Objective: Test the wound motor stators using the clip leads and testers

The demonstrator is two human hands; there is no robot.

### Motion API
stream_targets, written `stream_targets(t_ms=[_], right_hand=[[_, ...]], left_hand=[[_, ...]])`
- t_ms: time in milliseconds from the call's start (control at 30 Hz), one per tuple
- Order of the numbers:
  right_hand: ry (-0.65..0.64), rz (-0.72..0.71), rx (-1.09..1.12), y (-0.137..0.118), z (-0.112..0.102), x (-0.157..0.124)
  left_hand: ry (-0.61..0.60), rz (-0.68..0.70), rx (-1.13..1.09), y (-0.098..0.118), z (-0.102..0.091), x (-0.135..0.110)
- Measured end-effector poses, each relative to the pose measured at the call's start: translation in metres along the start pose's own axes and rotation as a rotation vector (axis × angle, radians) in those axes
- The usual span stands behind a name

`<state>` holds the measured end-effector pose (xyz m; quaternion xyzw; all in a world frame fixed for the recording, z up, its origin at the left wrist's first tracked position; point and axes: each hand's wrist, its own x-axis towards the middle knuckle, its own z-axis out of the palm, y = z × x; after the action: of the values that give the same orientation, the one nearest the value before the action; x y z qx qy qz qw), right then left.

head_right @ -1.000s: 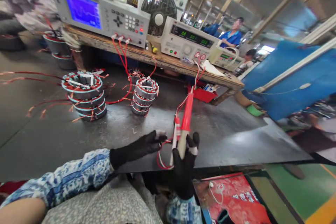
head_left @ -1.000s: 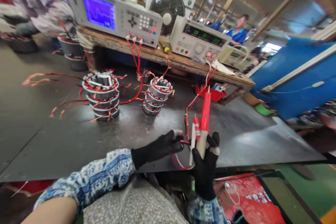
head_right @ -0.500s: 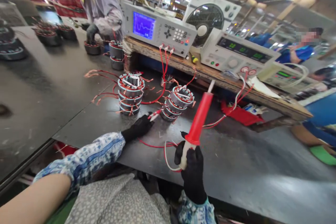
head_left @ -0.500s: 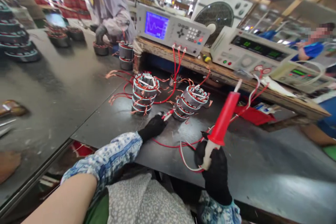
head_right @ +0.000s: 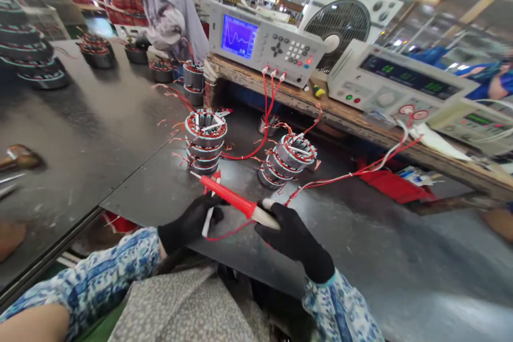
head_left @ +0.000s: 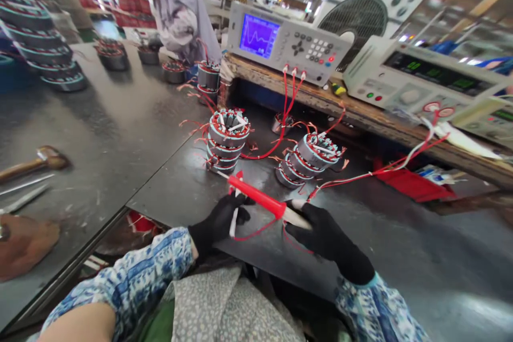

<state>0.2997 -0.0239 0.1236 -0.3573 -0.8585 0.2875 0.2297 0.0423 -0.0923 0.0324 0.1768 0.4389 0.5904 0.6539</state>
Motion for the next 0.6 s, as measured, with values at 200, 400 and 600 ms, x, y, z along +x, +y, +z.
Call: stream_targets(t_ms=[200,400,600], right_hand=[[-0.031,-0.116,-0.163,0.006,0.051,0.049],[-0.046,-0.194,-0.174,-0.007,0.035,0.061],[0.028,-0.239,-0.285,-0.024,-0.001,0.051]], left_hand=[[0.109,-0.205,-0.309,0.015,-0.007,-0.02],[0.101,-0.231,-0.34,0.035,-0.009,-0.02],[0.059,-0.206,-0.368,0.053,0.002,-0.03]])
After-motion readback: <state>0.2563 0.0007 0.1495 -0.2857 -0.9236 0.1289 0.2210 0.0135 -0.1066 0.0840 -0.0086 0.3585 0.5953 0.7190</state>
